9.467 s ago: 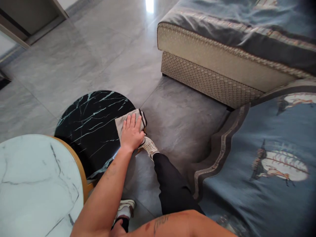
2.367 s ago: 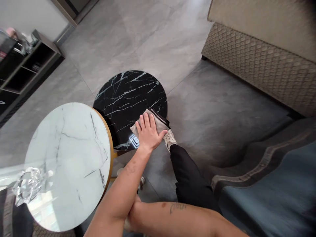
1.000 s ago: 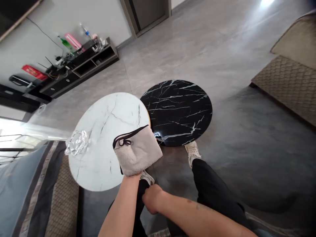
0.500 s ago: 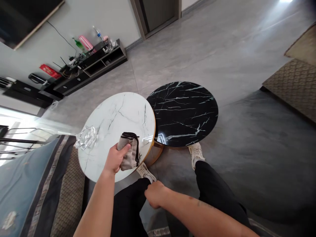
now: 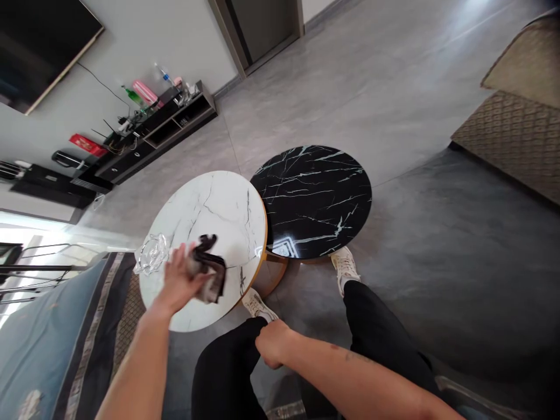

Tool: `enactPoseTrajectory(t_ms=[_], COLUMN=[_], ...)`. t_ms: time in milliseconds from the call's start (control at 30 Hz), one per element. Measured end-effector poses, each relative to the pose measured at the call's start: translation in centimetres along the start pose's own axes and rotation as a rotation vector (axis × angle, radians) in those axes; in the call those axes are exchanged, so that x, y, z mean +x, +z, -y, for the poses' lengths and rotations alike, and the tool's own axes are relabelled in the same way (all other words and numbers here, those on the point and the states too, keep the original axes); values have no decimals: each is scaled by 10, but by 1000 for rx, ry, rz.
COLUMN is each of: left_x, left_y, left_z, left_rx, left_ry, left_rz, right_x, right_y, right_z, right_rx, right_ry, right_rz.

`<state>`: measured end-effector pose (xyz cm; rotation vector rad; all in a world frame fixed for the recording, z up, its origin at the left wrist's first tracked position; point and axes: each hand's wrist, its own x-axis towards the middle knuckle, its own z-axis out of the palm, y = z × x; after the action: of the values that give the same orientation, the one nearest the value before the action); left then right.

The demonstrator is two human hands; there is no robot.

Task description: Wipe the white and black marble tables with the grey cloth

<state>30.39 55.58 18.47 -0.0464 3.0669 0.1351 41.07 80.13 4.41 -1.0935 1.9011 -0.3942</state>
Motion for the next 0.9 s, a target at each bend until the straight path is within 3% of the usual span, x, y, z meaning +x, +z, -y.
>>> enactPoseTrajectory(t_ms=[67,100,167,267,367,533,633,767,900], left_x=[11,14,19,24,30,34,30,18,10], left_y=[36,52,76,94,110,143,146,130,116], left_z=[-13,-19,-26,-33,-55,-118,-135,-127,-115], left_rx=[99,75,-14,-149,-111,-31,-91,-150,-264], left_ry=[122,172,208,88,-48,-51,39,26,-86], left_rz=[275,284,173,-64,-67,-44,-89,-227,-96], right_x=[1,1,2,3,5,11,12,12,9], right_y=[0,0,-1,-1,0,3,3,2,1], right_z=[0,-1,-1,-2,-1,-1,-1,0,1], right_rx=[1,2,6,22,48,9,3,-5,-14], right_ry=[-7,-13,-13,2,-4,-2,11,17,16], right_rz=[2,-2,-15,-26,-24,6,14,31,35])
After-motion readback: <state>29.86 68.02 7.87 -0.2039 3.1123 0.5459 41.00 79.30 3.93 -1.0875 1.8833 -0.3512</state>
